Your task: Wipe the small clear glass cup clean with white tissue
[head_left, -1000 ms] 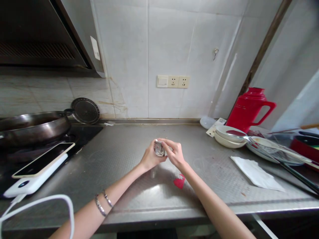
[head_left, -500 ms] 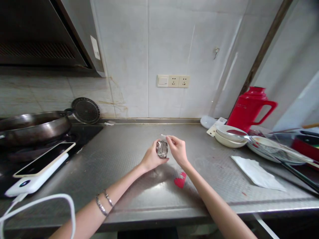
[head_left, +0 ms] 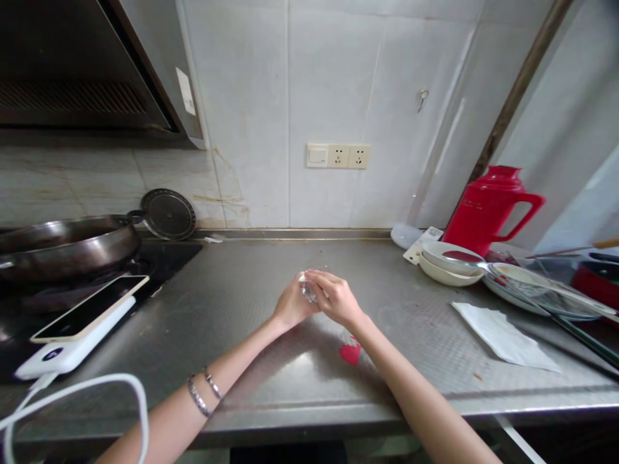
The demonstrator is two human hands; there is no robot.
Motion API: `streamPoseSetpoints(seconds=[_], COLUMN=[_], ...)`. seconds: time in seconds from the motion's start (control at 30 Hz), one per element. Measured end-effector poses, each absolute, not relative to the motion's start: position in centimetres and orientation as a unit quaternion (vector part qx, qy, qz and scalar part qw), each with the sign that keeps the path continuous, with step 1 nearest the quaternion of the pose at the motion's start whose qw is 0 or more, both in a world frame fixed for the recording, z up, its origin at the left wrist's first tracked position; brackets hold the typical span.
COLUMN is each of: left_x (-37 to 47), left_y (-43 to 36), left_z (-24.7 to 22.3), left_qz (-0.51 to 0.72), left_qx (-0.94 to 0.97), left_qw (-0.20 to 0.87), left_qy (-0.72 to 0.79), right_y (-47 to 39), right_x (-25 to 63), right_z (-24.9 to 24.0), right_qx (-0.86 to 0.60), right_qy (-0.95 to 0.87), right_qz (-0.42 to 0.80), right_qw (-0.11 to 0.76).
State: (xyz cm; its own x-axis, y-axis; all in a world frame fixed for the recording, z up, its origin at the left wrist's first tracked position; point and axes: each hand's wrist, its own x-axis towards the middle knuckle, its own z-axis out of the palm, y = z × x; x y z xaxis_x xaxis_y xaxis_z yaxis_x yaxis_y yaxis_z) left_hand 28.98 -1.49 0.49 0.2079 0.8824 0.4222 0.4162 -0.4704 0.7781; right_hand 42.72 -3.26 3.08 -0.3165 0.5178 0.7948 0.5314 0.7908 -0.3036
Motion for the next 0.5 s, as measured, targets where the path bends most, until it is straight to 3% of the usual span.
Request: streamPoseSetpoints(seconds=[0.2,0.5], left_x=[28.93,28.78], left_y=[-1.94,-1.38], left_z=[1.20,0.47], left_qz=[0.398,0.382], left_qx=[0.755,0.760], left_qw=[0.208,0.198], left_qy=[0.477,0.486], right_y=[-3.39,-4.02], right_x=[42.85,43.12], right_z=[3.14,3.23], right_qx=[-0.310,-0.271], right_qy=[-0.838,-0.849], right_qz=[-0.099,-0.091], right_qw=[0.438,0.444])
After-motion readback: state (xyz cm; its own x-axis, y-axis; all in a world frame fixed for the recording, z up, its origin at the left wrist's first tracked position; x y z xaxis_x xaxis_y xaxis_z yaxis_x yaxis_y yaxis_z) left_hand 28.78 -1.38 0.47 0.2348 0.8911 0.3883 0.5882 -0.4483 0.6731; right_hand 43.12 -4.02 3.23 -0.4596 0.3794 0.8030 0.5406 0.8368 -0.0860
